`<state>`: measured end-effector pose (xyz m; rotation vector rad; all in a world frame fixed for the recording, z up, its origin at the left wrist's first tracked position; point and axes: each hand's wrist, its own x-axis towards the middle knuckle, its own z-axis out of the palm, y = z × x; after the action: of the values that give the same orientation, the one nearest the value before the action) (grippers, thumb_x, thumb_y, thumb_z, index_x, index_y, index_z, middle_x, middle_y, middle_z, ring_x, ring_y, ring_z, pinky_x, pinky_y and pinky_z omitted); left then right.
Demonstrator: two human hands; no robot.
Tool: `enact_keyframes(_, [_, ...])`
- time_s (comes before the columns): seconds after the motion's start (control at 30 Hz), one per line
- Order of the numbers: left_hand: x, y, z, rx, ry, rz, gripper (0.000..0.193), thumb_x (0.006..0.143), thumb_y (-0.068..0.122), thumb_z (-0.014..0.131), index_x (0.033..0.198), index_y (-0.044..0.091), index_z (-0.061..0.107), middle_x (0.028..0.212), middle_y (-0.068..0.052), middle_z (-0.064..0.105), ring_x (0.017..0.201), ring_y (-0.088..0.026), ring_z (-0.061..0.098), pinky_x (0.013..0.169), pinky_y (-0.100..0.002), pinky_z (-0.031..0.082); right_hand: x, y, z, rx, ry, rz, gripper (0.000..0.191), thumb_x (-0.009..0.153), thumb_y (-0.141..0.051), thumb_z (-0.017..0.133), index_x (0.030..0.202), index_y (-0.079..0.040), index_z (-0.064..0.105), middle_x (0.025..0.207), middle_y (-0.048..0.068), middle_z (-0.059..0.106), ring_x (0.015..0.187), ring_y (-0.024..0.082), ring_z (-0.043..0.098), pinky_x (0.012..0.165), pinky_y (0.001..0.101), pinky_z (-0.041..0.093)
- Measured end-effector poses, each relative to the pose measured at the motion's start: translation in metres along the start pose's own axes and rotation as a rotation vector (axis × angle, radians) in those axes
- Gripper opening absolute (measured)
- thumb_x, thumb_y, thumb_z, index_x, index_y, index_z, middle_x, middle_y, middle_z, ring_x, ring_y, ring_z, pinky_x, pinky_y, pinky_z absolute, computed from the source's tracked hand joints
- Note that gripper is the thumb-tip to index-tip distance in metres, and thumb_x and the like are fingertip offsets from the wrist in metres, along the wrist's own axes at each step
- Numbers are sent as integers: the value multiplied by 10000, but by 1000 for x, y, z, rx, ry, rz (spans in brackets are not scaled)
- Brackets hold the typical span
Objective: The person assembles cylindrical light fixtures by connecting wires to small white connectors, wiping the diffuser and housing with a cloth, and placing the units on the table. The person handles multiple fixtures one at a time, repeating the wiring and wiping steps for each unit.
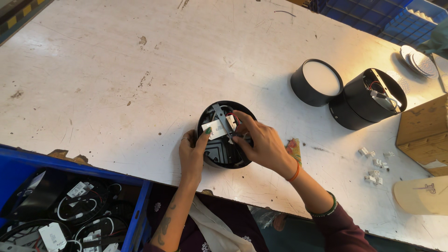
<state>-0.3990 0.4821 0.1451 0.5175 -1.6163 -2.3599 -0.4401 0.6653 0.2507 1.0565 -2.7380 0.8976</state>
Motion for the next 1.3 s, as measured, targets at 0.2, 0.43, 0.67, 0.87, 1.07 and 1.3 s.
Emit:
enact_keyframes(0.2, [-1,-5,-3,-1,9,0,477,875,406,753,1034,-29,636,875,-52,609,803,-98,539,712,-231,457,-7,-5,-2,-215,142,-127,546,929,-237,721,1416,-71,540,1248,148,672,1130,329,670,908,436,580])
enact_keyframes(0.43, [4,-15,-3,-181,-12,8,469,870,257,761,1150,-100,644,1007,-98,680,887,-155,616,794,-290,505,-37,3,-8,-94,153,-205,729,884,-403,775,1468,-68,494,1517,195,444,1348,420,517,1091,499,492])
enact_keyframes(0.67, [11,8,17,-299,6,-234,510,898,328,735,1240,-38,637,1069,-98,698,916,-187,636,734,-319,458,-63,69,-21,-39,241,37,588,969,-359,664,1462,-82,503,1512,150,512,1304,333,592,940,402,550])
enact_keyframes(0.87, [36,30,98,-213,-72,-259,558,879,372,714,1295,11,624,1228,-74,676,1114,-157,634,947,-338,481,-81,152,-35,-26,179,164,410,1001,-249,626,1374,-80,605,1377,109,618,1234,311,621,1039,432,529])
enact_keyframes(1.07, [73,15,236,-298,-208,-315,578,829,344,751,1301,35,627,1271,-67,683,1146,-190,674,984,-387,536,-95,176,-14,-205,131,18,443,928,-239,679,1321,-46,619,1392,225,526,1303,398,507,1097,503,426])
enact_keyframes(1.3, [119,-39,400,-275,-143,-229,655,751,323,841,1206,-112,661,1264,-197,678,1102,-265,677,940,-392,571,-106,187,-17,-179,166,42,431,978,-257,630,1345,-32,623,1327,201,553,1325,375,502,1152,536,389])
